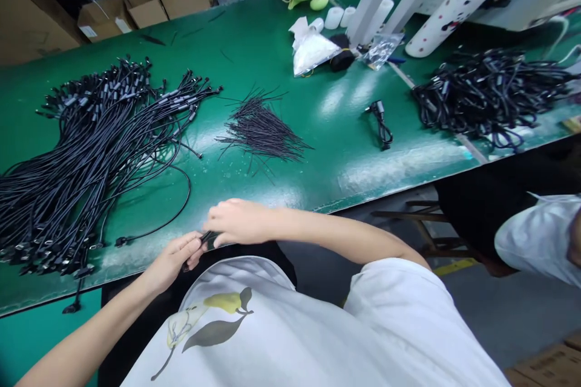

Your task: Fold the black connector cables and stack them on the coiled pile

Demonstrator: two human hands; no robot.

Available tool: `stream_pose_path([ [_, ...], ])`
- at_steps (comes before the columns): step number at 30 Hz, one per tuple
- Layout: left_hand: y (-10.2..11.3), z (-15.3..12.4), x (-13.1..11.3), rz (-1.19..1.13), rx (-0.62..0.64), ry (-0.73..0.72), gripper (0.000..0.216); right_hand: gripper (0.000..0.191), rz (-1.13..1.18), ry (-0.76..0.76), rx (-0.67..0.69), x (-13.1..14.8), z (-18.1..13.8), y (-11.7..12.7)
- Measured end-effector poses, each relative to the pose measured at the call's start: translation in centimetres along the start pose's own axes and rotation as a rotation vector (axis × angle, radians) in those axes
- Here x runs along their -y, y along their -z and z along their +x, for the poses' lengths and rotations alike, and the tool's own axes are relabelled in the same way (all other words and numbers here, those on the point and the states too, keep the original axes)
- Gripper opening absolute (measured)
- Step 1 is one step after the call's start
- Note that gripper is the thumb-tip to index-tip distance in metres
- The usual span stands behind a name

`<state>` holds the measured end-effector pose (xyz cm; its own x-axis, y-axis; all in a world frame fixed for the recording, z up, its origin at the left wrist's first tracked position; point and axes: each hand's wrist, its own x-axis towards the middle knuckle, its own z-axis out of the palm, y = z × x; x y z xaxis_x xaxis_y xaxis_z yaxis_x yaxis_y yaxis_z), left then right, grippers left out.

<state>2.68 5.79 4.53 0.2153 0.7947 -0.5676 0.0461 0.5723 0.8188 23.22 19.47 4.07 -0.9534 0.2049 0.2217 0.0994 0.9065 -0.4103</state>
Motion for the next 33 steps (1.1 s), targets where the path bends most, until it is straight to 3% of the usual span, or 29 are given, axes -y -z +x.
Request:
stream_pose_path([
  [2, 0.0, 0.1, 0.7, -0.02, -0.088, -0.012, 0.044, 0.031, 0.04, -0.284, -0.156, -4.8, -0.4, 2.5],
  [3, 0.0, 0.1, 1.0, -0.04, -0.133, -0.029, 0.044, 0.033, -0.023, -0.559, -0.309, -7.4, -0.7, 3.6],
  [4, -0.1, 0.1, 1.2, -0.071, -0.172, -0.049, 0.043, 0.032, -0.109, -0.799, -0.379, -10.0, -1.0, 4.5],
  [6, -0.1, 0.2, 1.3, -0.16, -0.228, -0.092, 0.042, 0.03, -0.184, -0.986, -0.423, -14.2, -1.7, 5.4],
  [9, -0.1, 0.2, 1.0, -0.305, -0.306, -0.143, 0.04, 0.029, -0.281, -1.05, -0.415, -17.3, -2.2, 4.6],
  [15, -0.3, 0.4, -0.1, -0.499, -0.405, -0.219, 0.039, 0.029, -0.444, -1.019, -0.505, -16.0, -2.9, 3.7],
  [24, -1.8, 1.0, -0.9, -0.589, -0.296, -0.276, 0.036, 0.031, -0.497, -1.147, -0.602, -12.7, -4.8, 4.8],
  [33, -2.6, 0.4, -1.3, -0.623, -0.285, -0.314, 0.034, 0.038, -0.469, -1.183, -0.761, -11.2, -6.6, 3.6],
])
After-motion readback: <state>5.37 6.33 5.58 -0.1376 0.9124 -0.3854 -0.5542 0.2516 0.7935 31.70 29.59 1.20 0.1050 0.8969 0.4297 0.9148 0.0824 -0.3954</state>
